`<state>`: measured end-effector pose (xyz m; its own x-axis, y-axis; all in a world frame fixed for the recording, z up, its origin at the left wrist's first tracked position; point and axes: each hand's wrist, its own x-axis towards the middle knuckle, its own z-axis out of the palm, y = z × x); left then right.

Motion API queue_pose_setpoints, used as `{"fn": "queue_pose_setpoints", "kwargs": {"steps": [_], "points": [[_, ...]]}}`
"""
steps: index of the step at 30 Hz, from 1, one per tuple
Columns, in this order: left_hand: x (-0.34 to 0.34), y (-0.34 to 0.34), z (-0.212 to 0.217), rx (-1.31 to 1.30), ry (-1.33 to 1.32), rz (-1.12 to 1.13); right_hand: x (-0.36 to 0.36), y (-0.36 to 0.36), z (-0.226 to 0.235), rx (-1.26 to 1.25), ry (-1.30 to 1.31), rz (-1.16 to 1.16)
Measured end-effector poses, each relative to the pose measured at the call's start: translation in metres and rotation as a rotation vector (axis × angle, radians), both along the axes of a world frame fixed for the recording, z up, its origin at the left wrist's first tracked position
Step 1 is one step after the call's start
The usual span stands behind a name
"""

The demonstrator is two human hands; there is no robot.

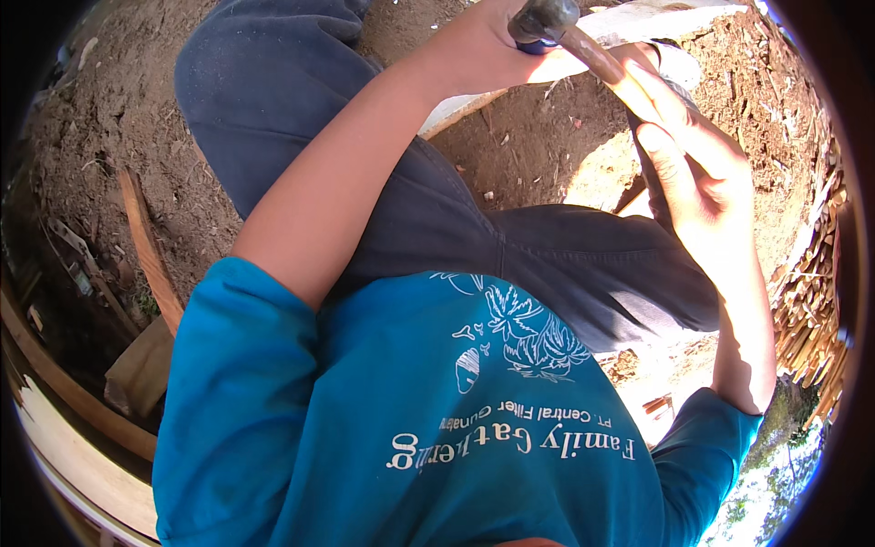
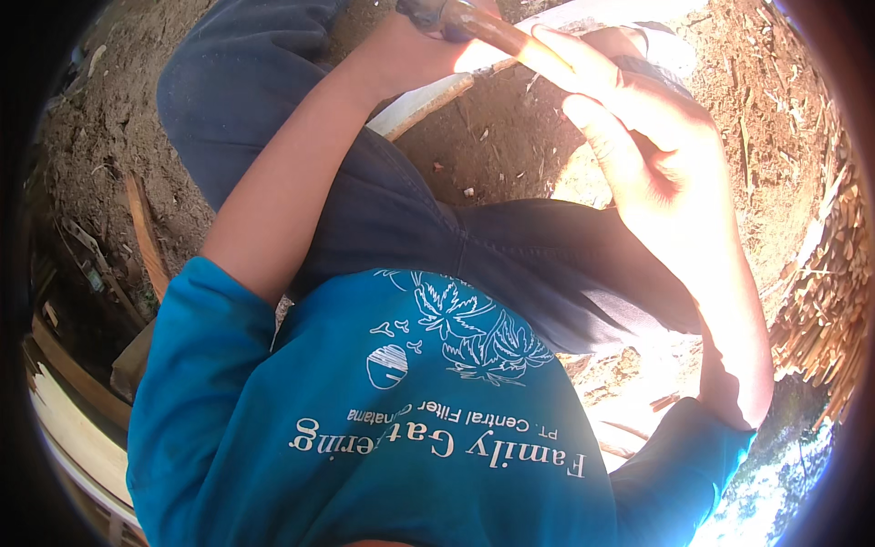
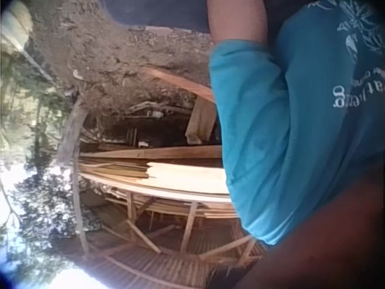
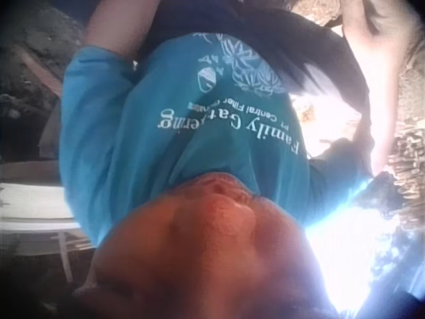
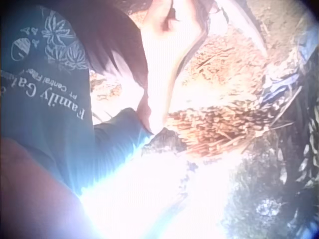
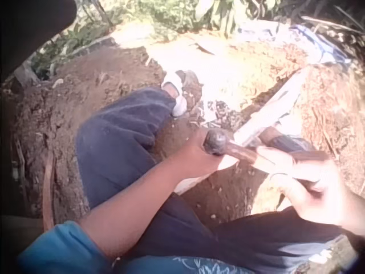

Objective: The person carves a wooden branch using a chisel and a hammer, striking the chisel to remove shavings.

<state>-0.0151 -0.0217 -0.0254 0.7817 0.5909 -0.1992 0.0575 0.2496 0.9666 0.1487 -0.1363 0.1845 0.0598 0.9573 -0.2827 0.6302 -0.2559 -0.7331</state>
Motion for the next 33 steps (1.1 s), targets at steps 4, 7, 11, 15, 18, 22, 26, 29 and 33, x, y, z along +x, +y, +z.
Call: {"fn": "queue_pose_setpoints", "kwargs": {"steps": [4,7,11,15,18,22,26,29,33], "points": [[0.0,0.01,0.004,0.132,-0.149,-0.028,0.001,-0.005,0.0,0.146,0.105,-0.023],[-0.001,0.028,-0.007,0.267,-0.322,-0.146,-0.001,-0.005,0.005,0.195,0.113,-0.073],[-0.002,0.02,0.009,0.119,-0.277,-0.046,-0.006,-0.015,0.024,-0.024,0.088,-0.272],[0.0,0.015,0.011,0.198,-0.226,-0.002,-0.009,-0.022,0.033,0.025,0.013,-0.247],[0.004,0.01,0.009,0.195,-0.307,0.04,-0.014,-0.02,0.039,0.026,-0.085,-0.259],[-0.001,0.013,0.007,0.201,-0.349,0.009,-0.018,-0.021,0.036,0.012,-0.127,-0.281],[-0.002,0.012,0.007,0.194,-0.308,0.004,-0.022,-0.021,0.037,0.021,-0.166,-0.279],[-0.001,0.012,0.008,0.108,-0.348,-0.008,-0.022,-0.021,0.02,0.145,-0.022,-0.216],[0.0,0.012,0.002,0.111,-0.33,-0.08,-0.027,-0.022,0.007,-0.108,0.12,-0.334]]}}
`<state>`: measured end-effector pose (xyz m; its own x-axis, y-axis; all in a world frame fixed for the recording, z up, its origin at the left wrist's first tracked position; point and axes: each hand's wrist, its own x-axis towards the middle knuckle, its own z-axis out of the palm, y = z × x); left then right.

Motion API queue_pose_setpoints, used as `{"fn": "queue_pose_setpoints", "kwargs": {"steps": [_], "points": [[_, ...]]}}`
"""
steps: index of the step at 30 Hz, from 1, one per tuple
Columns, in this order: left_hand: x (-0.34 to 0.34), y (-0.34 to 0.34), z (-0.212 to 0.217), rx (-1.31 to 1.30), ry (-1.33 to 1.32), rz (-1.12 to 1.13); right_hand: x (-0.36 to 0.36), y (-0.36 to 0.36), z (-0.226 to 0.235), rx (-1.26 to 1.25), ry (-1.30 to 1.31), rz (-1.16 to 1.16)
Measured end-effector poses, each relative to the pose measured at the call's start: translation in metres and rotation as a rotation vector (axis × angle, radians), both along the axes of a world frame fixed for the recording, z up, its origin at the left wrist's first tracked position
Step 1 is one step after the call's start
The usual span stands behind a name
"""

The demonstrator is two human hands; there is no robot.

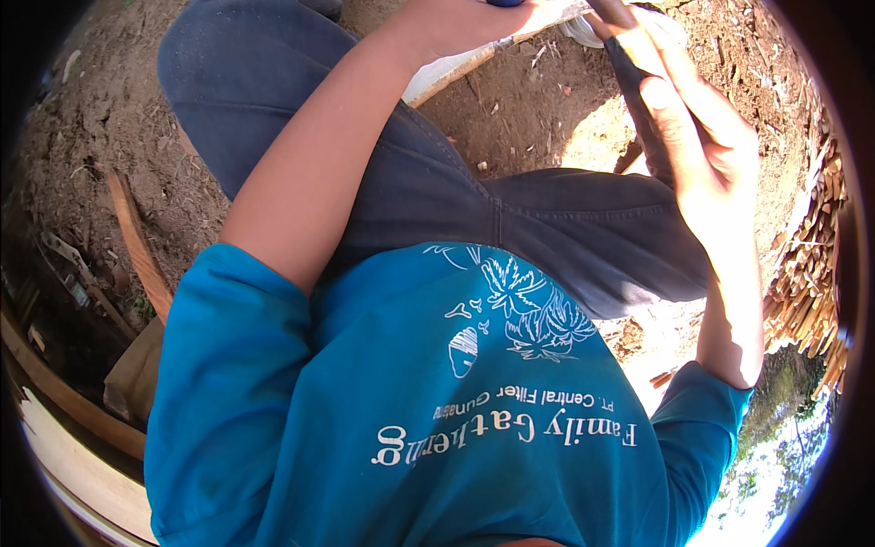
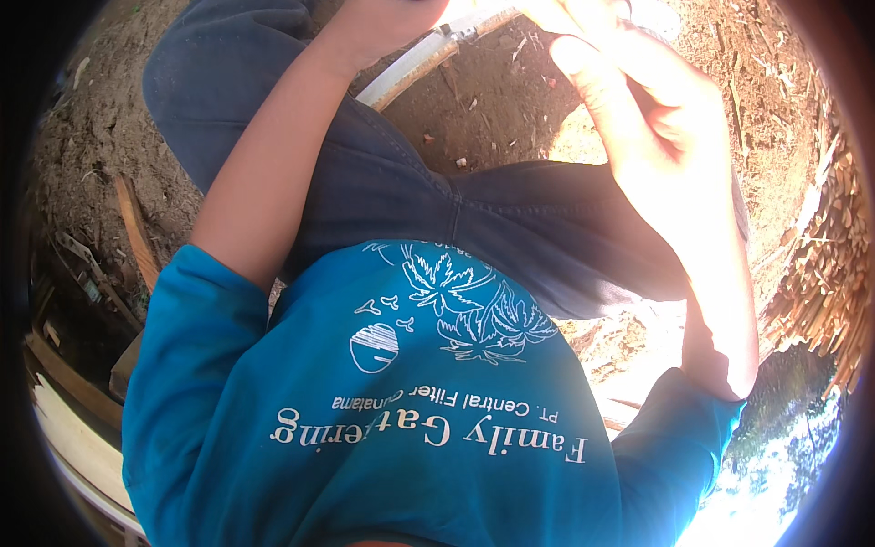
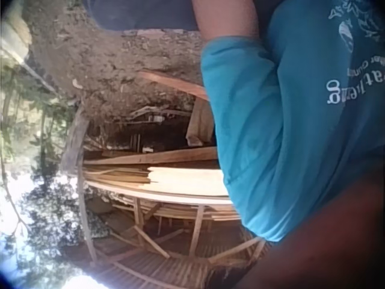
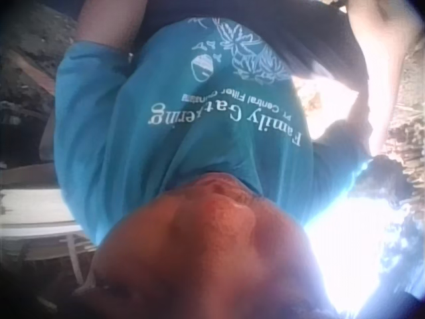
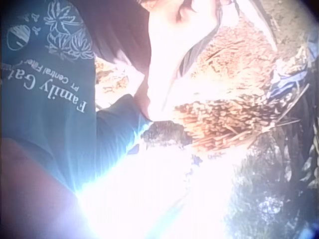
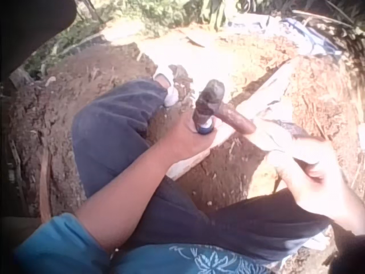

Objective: The person carves a wooden branch using a chisel and a hammer, striking the chisel to remove shavings.

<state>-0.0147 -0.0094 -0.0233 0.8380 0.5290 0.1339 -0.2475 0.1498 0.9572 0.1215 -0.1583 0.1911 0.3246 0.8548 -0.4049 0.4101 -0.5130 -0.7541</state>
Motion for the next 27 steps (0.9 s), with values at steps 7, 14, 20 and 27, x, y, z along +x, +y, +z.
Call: {"fn": "queue_pose_setpoints", "kwargs": {"steps": [7,14,20,27], "points": [[-0.003,-0.002,-0.004,0.097,0.217,0.134,-0.002,0.003,0.0,0.173,-0.045,0.144],[-0.014,0.008,0.04,0.166,0.339,0.145,0.011,-0.01,-0.004,0.085,-0.037,0.003],[-0.009,0.003,0.023,0.043,0.168,0.179,0.007,-0.006,0.007,0.138,-0.043,0.061],[-0.012,-0.002,0.032,0.107,0.436,0.221,0.003,-0.007,0.001,0.093,-0.089,0.092]]}}
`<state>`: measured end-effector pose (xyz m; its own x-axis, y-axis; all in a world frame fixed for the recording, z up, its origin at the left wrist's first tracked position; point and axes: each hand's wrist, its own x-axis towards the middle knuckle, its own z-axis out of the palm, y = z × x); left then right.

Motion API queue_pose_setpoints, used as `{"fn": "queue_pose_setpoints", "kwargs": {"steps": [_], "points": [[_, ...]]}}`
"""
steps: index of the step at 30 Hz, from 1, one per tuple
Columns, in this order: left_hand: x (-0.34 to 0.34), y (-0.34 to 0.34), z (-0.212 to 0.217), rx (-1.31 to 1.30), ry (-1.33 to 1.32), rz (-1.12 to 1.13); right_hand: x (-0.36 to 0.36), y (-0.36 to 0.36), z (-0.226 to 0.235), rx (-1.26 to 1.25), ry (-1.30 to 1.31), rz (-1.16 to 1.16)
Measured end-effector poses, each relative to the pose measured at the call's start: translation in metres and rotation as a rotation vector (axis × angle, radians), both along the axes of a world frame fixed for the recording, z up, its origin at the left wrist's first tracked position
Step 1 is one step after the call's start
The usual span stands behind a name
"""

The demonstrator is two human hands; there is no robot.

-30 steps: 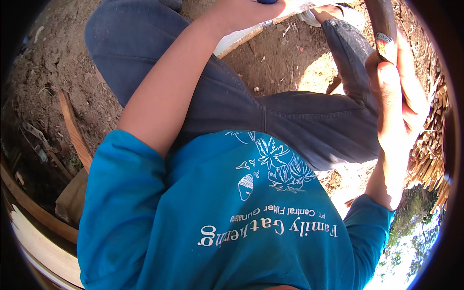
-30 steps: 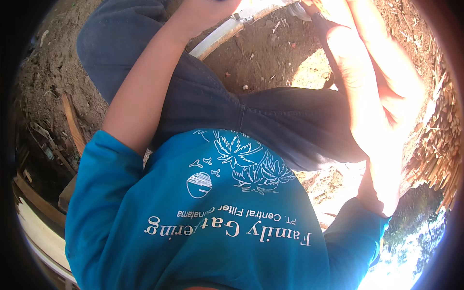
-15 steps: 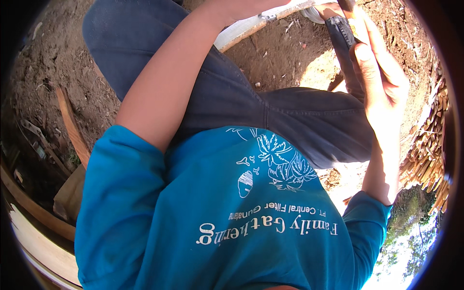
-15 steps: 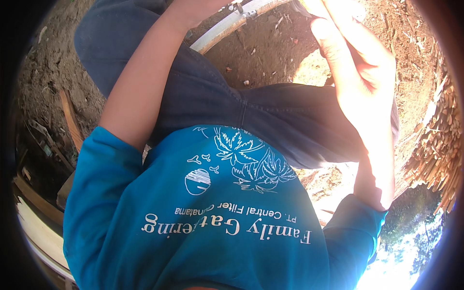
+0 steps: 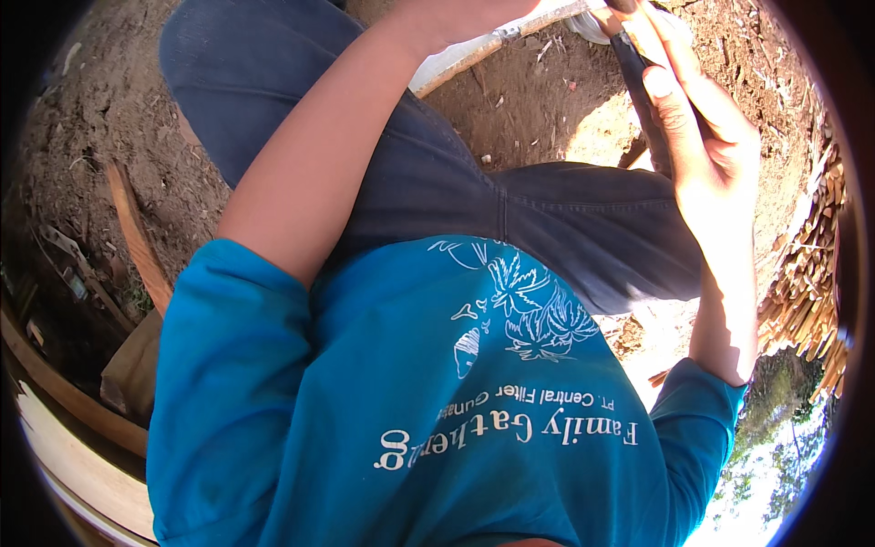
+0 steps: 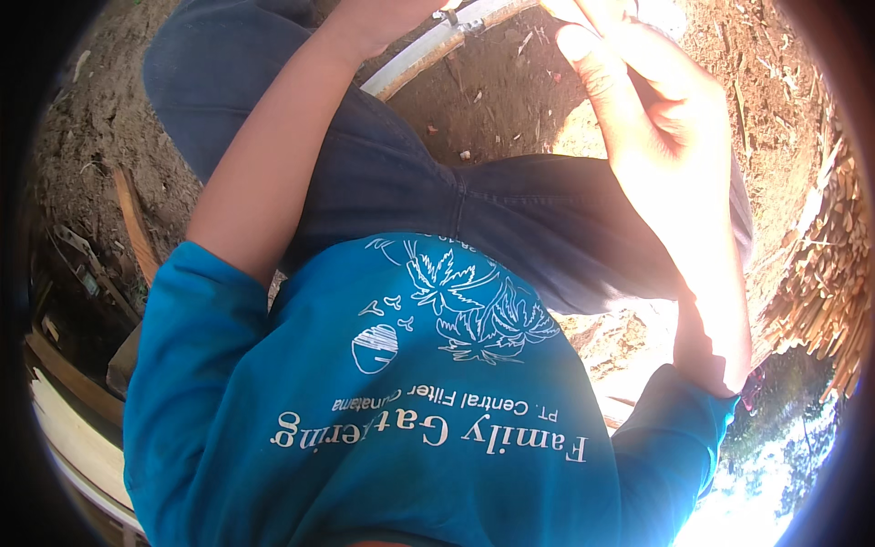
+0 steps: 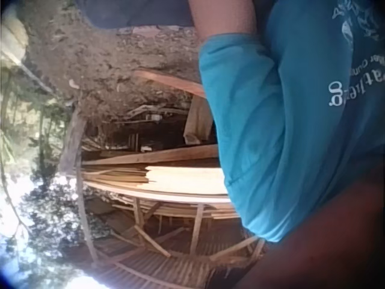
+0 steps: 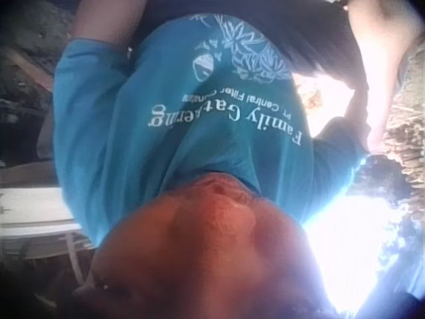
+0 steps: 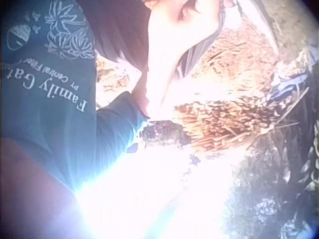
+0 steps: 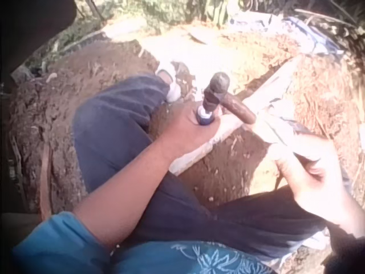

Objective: The person carves a wooden branch using a chisel and a hammer, striking the chisel to remove shavings.

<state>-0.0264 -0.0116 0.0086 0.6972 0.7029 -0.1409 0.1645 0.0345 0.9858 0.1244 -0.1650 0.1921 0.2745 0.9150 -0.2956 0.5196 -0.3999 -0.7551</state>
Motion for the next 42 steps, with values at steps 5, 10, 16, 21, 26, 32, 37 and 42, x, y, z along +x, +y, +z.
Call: {"fn": "queue_pose_setpoints", "kwargs": {"steps": [5,10,16,21,26,32,37,42], "points": [[0.004,-0.006,-0.029,0.015,-0.111,-0.025,-0.007,0.004,-0.012,-0.026,-0.065,0.093],[0.017,-0.003,-0.03,-0.199,-0.299,-0.155,-0.012,-0.001,-0.002,0.035,-0.005,-0.018],[0.016,-0.006,-0.036,-0.266,-0.309,-0.083,-0.012,0.002,-0.012,0.099,0.023,-0.103],[0.02,-0.004,-0.024,-0.38,-0.399,-0.143,-0.01,-0.002,-0.016,0.028,-0.019,-0.049],[0.026,-0.003,-0.046,-0.159,-0.363,-0.079,0.001,-0.009,-0.03,0.074,-0.035,-0.003],[0.021,0.002,-0.05,-0.195,-0.266,-0.033,-0.01,0.004,-0.024,0.174,-0.023,0.007],[0.022,-0.002,-0.049,-0.232,-0.272,-0.058,-0.015,0.002,-0.015,0.219,-0.039,0.003],[0.024,-0.006,-0.06,-0.14,-0.33,-0.136,-0.003,0.003,-0.032,-0.008,0.016,-0.134]]}}
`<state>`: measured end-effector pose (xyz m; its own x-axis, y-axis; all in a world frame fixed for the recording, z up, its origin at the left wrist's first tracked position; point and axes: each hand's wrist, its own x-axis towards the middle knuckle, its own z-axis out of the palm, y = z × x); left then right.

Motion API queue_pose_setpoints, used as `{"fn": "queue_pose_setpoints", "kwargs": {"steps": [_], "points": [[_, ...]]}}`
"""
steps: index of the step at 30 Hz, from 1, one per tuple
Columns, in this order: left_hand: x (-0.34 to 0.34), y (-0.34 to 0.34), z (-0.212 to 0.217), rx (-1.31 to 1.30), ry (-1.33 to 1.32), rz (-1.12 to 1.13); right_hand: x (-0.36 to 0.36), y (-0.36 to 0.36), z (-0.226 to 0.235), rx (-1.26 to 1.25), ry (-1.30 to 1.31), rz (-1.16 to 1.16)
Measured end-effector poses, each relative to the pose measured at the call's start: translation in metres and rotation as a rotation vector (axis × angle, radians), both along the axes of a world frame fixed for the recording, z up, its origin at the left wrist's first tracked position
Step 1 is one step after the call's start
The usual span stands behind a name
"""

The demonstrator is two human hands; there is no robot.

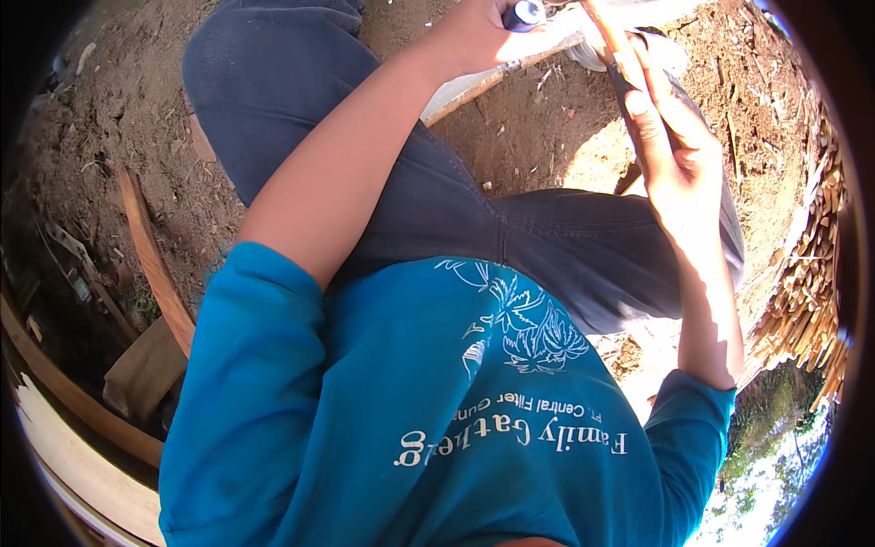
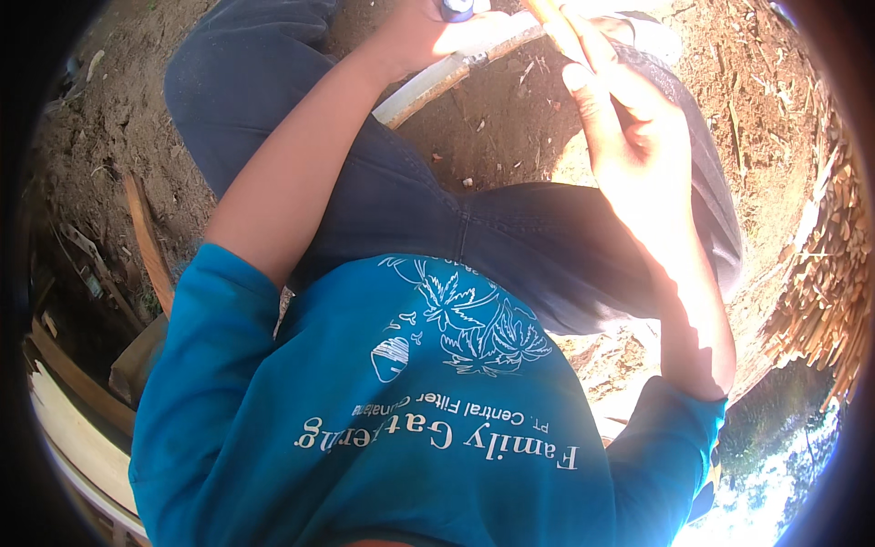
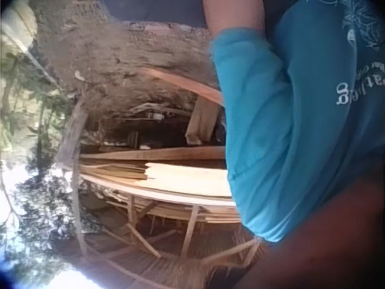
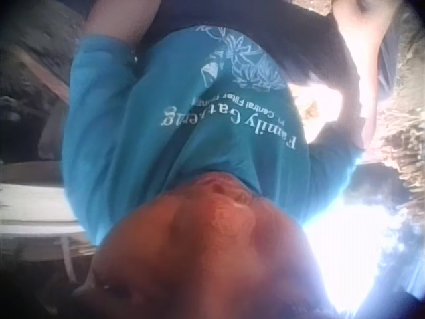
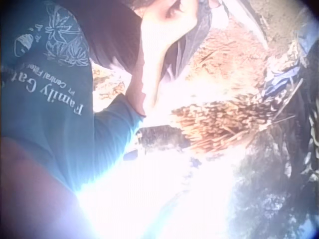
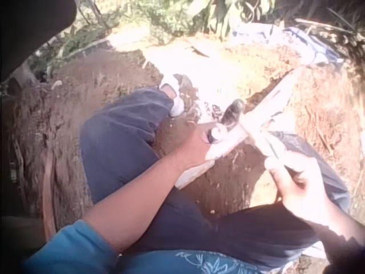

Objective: The person carves a wooden branch using a chisel and a hammer, striking the chisel to remove shavings.

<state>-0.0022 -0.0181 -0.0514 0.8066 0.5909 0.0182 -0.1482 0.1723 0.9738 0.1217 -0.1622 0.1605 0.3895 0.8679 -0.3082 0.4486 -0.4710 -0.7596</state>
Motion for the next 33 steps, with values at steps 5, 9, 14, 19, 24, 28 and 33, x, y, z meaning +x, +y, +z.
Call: {"fn": "queue_pose_setpoints", "kwargs": {"steps": [5,9,14,19,24,28,33], "points": [[0.009,0.003,-0.008,0.07,0.226,-0.046,-0.006,-0.003,0.007,-0.112,0.011,0.027],[0.006,-0.013,-0.017,0.312,0.189,0.004,-0.007,-0.001,0.004,0.029,0.001,-0.017],[0.0,0.017,0.016,0.095,0.283,0.155,-0.005,-0.008,0.019,0.097,0.007,-0.07],[-0.02,0.03,0.067,0.082,0.338,0.133,-0.01,-0.011,0.021,0.084,0.015,-0.278],[-0.016,0.022,0.056,0.037,0.245,0.204,-0.009,-0.008,0.029,0.207,0.154,-0.176],[-0.015,0.019,0.057,0.138,0.279,0.28,-0.016,-0.01,0.032,0.225,0.111,-0.165],[-0.019,0.018,0.047,0.215,0.328,0.203,-0.016,-0.009,0.003,-0.057,0.102,-0.036]]}}
